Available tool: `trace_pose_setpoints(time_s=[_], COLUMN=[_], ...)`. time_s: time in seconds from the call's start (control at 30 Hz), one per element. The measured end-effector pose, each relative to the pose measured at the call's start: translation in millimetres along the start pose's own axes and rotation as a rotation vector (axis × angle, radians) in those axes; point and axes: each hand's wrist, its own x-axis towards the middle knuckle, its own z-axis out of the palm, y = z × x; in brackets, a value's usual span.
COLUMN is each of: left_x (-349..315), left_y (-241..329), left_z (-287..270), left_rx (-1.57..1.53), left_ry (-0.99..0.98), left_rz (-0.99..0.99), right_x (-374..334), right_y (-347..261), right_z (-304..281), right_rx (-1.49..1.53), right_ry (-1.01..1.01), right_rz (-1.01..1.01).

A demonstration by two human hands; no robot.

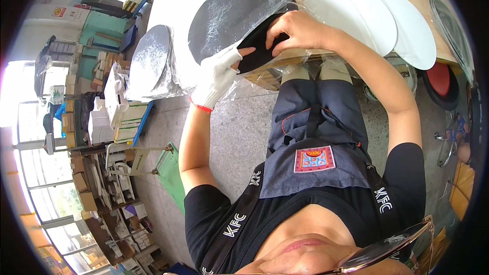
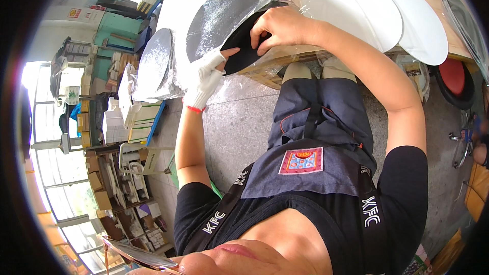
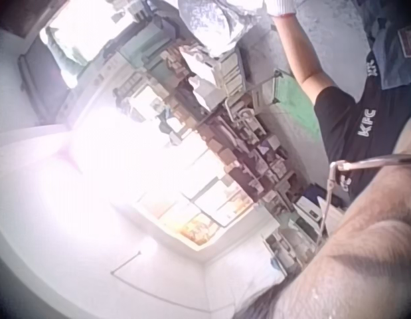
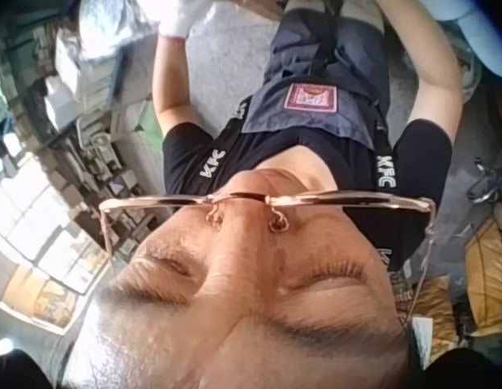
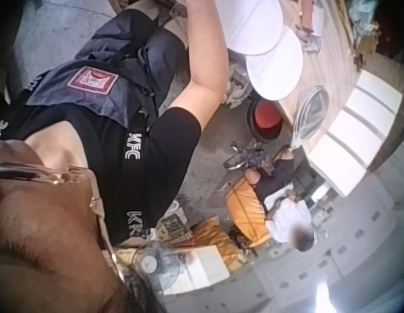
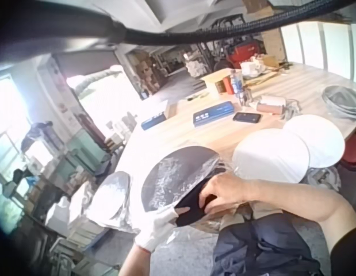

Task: The person removes protective plastic film from circular disks one by one and stacks them on a wooden table.

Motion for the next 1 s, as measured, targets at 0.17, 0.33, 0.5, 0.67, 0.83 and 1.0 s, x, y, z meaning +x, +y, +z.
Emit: trace_pose_setpoints(time_s=[0.17, 0.33, 0.5, 0.67, 0.83, 1.0], left_x=[0, -3, -1, -1, -2, 0], left_y=[-5, -6, -5, -7, -4, -7], left_z=[2, 8, 9, 3, 4, 5], left_rx=[0.014, 0.067, -0.023, 0.032, 0.016, 0.051], left_ry=[0.016, 0.077, 0.13, -0.043, 0.038, 0.052], left_rz=[0.087, 0.045, 0.023, -0.025, 0.057, 0.1], right_x=[1, 0, -10, -3, 2, 1], right_y=[1, -8, -20, -4, -7, -1], right_z=[2, 14, 12, 7, -3, 5], right_rx=[-0.171, -0.401, -0.237, -0.049, -0.009, -0.331], right_ry=[0.089, 0.515, 0.215, 0.022, -0.049, 0.092], right_rz=[-0.128, -0.512, -0.291, -0.024, 0.03, -0.222])
